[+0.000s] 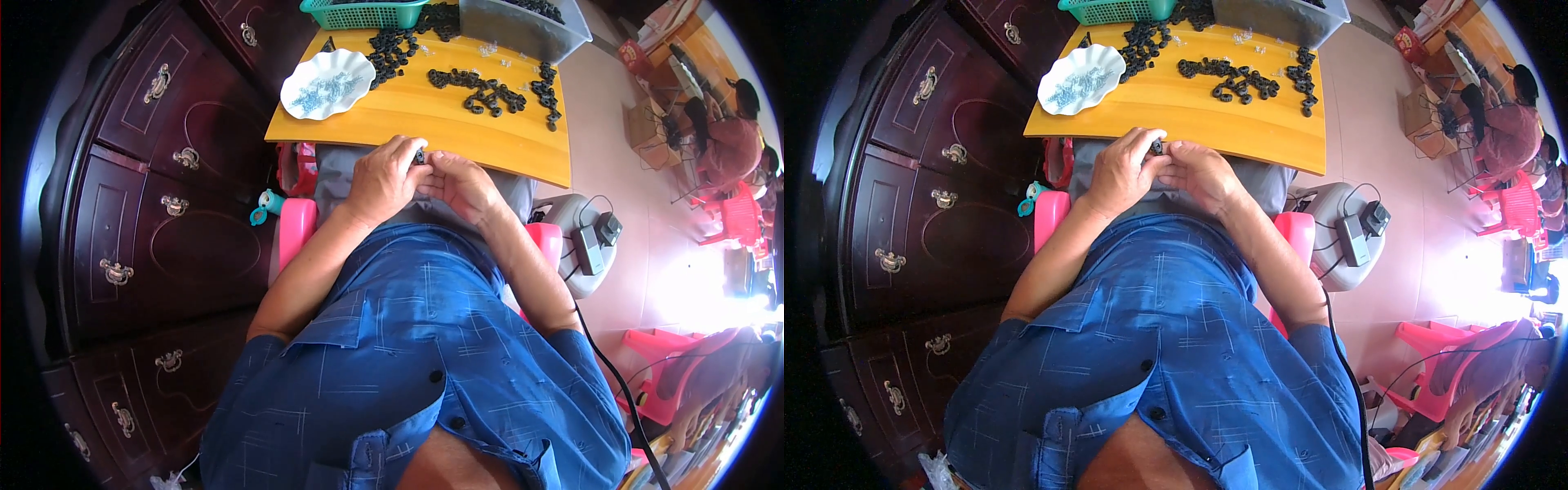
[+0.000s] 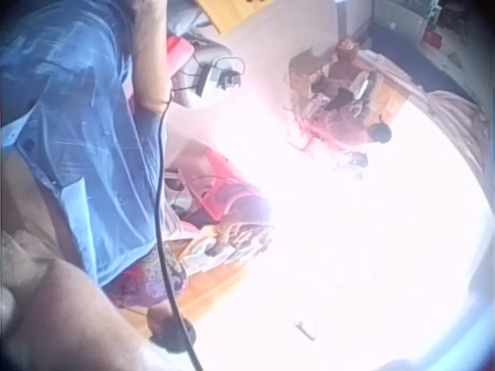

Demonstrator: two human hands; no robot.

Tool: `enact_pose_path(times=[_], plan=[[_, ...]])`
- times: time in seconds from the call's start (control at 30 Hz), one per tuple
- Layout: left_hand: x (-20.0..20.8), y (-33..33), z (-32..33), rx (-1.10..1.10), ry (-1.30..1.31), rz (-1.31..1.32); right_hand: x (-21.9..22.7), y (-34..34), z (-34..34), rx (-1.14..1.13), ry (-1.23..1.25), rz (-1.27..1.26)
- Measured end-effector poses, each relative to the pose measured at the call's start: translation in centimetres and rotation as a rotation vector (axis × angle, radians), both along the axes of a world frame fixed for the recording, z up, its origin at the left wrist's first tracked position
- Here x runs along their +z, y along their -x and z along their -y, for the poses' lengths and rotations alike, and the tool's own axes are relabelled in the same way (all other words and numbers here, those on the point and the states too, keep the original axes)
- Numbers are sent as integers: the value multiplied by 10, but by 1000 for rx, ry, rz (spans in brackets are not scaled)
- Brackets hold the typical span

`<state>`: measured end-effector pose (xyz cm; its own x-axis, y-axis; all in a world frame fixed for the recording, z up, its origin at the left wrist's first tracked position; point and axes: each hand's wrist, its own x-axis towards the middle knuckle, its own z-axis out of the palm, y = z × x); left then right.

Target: Assemble small plastic components at a workshop table.

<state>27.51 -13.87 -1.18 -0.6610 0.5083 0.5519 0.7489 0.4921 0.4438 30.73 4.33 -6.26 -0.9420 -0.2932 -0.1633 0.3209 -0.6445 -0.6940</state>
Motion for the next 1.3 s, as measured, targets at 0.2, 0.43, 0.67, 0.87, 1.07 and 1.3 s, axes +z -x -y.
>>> enact_pose_path(times=[0.2, 0.43, 0.67, 0.87, 1.07, 1.3], plan=[[0, 0, 1, -24, 29, 12, 5, -2, 0, -19, 2, 23], [3, 1, 3, -90, -20, 39, 4, -1, -1, -18, -19, 8], [0, 6, 5, -81, -51, -18, 7, 2, 1, 18, -33, -33], [-5, 5, 7, -48, -80, 153, 14, -2, -1, 40, -317, -44], [-18, 17, 33, -235, 291, 620, 9, 1, -24, -62, -494, -154], [35, 95, 52, -404, 639, 533, 18, 4, -33, -272, -435, -144]])
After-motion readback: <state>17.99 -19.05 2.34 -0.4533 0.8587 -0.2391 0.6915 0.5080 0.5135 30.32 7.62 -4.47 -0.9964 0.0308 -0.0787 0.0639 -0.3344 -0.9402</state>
